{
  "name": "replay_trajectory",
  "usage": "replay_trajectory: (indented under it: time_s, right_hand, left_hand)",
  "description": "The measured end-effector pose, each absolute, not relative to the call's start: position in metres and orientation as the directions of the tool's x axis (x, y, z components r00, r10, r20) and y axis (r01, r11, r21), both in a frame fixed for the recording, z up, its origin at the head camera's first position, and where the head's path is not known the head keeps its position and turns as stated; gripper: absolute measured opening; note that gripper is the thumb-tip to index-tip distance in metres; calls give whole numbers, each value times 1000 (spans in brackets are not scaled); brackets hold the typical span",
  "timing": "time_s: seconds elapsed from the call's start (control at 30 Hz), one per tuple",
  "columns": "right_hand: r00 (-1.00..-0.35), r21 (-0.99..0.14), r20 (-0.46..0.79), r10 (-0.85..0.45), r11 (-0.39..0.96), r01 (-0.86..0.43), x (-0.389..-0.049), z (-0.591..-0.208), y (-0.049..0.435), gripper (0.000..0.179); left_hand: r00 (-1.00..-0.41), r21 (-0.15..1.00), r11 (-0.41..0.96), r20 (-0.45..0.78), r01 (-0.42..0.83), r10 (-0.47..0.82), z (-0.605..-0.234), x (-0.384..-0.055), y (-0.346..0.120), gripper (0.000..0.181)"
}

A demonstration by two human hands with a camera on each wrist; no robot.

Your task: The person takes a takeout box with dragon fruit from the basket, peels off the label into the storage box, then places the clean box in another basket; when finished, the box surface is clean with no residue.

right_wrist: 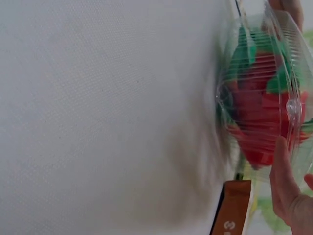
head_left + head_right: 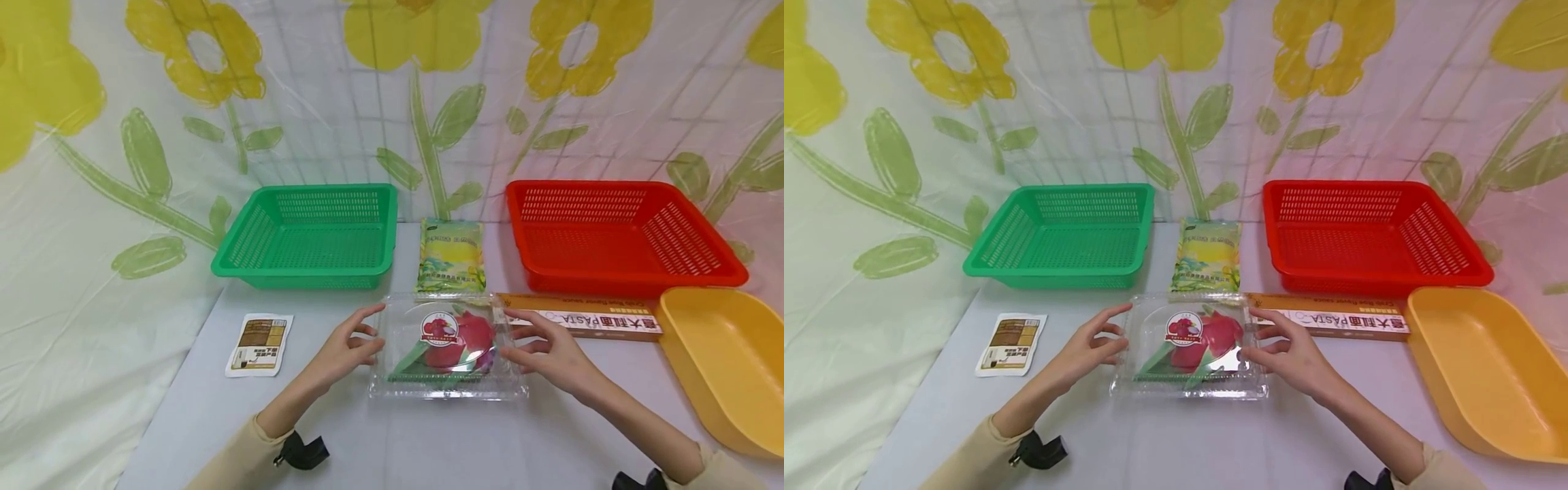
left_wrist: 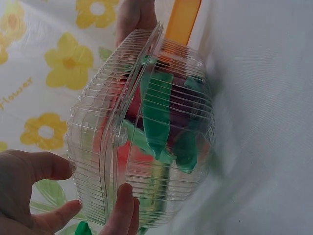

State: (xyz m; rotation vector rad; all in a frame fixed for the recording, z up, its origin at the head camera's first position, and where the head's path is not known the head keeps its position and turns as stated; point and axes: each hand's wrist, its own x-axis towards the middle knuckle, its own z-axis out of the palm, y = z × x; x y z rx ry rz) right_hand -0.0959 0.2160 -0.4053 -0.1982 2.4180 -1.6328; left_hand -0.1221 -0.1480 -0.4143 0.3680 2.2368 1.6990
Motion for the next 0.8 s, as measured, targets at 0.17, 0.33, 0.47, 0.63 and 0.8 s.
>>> replay_trajectory:
  time_s: [0.17,0.33,0.47,0.63,0.8]
  right_hand:
    - [-968,-931,-98,-231,365,7,-95,-407,217,70]
    - [-968,-929,-105,-229,369,13,-95,-407,217,70]
    - [-968,-923,-99,-230,385,3,-95,-407,217,70]
    - [-968,-911,-73,-240,410,-32,-95,-409,217,70]
    - [-971,-894,-46,-236,444,-65,-95,-408,216,69]
  left_hand:
    - [-919,965,263,-82,25,386,-417,-123,-148,60]
    - [-915,959,280,-79,38,396,-417,-124,-148,60]
    - [-922,917,383,-46,113,384,-415,-124,-148,59]
    - [-935,797,540,83,270,345,-409,-124,-146,55]
    - [-873,640,601,277,479,401,-407,-130,-140,62]
